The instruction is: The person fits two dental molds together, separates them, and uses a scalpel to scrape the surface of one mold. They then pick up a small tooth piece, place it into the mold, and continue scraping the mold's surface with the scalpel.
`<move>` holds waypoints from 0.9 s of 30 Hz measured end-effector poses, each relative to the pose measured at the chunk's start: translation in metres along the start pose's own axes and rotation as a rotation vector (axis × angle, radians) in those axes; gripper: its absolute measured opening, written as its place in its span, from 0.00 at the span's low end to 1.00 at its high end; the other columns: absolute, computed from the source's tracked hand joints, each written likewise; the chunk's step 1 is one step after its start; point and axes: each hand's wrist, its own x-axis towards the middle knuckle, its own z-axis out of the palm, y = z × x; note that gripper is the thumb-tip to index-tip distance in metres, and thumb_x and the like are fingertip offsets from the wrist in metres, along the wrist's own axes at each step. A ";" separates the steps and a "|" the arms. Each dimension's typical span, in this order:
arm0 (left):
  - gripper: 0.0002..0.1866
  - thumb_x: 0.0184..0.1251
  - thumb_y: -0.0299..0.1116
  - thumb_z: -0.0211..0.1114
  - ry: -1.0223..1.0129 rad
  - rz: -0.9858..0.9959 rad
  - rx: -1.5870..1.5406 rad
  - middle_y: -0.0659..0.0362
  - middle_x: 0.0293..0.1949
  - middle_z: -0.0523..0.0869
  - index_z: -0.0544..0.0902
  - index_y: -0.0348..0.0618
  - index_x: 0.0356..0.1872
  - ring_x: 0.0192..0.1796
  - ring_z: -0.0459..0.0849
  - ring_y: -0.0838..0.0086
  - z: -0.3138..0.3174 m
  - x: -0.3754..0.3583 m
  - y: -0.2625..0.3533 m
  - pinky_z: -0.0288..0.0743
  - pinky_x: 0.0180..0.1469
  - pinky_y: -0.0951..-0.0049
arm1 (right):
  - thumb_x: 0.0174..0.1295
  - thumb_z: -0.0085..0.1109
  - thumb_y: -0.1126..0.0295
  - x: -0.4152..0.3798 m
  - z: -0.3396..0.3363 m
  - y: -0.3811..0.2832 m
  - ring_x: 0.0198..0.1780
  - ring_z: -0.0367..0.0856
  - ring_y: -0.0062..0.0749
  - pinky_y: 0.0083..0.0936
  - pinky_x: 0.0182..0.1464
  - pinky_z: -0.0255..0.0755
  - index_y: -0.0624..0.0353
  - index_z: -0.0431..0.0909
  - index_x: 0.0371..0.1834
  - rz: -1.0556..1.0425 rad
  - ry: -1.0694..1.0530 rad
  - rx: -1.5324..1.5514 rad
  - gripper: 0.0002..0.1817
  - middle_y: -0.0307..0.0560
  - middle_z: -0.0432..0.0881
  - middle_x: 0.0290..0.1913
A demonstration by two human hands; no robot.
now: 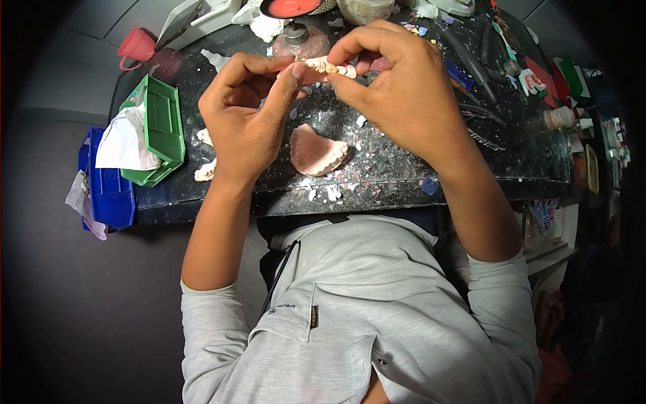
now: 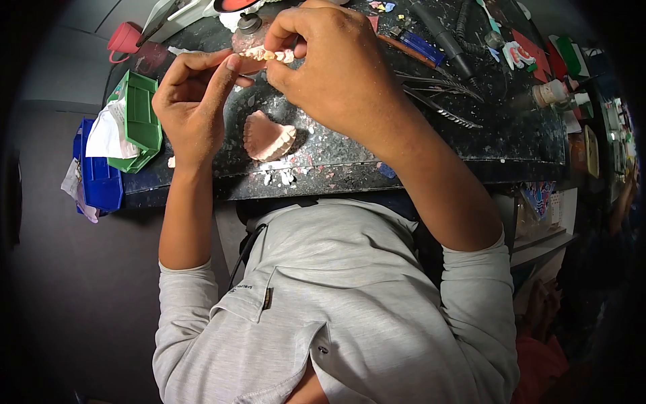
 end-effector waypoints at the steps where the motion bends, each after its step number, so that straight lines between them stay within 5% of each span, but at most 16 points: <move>1: 0.05 0.69 0.18 0.68 0.001 0.000 0.002 0.51 0.36 0.89 0.81 0.27 0.40 0.40 0.90 0.74 0.000 0.000 0.000 0.86 0.41 0.79 | 0.52 0.72 0.74 0.000 0.000 0.000 0.34 0.78 0.21 0.20 0.41 0.74 0.60 0.86 0.37 -0.007 -0.001 -0.004 0.09 0.37 0.82 0.34; 27: 0.05 0.69 0.20 0.68 0.023 -0.016 -0.013 0.51 0.36 0.89 0.82 0.28 0.40 0.39 0.90 0.75 0.000 0.001 0.001 0.86 0.40 0.78 | 0.53 0.74 0.73 -0.002 0.000 0.000 0.39 0.82 0.21 0.20 0.44 0.75 0.60 0.86 0.43 -0.048 -0.004 -0.042 0.13 0.38 0.84 0.38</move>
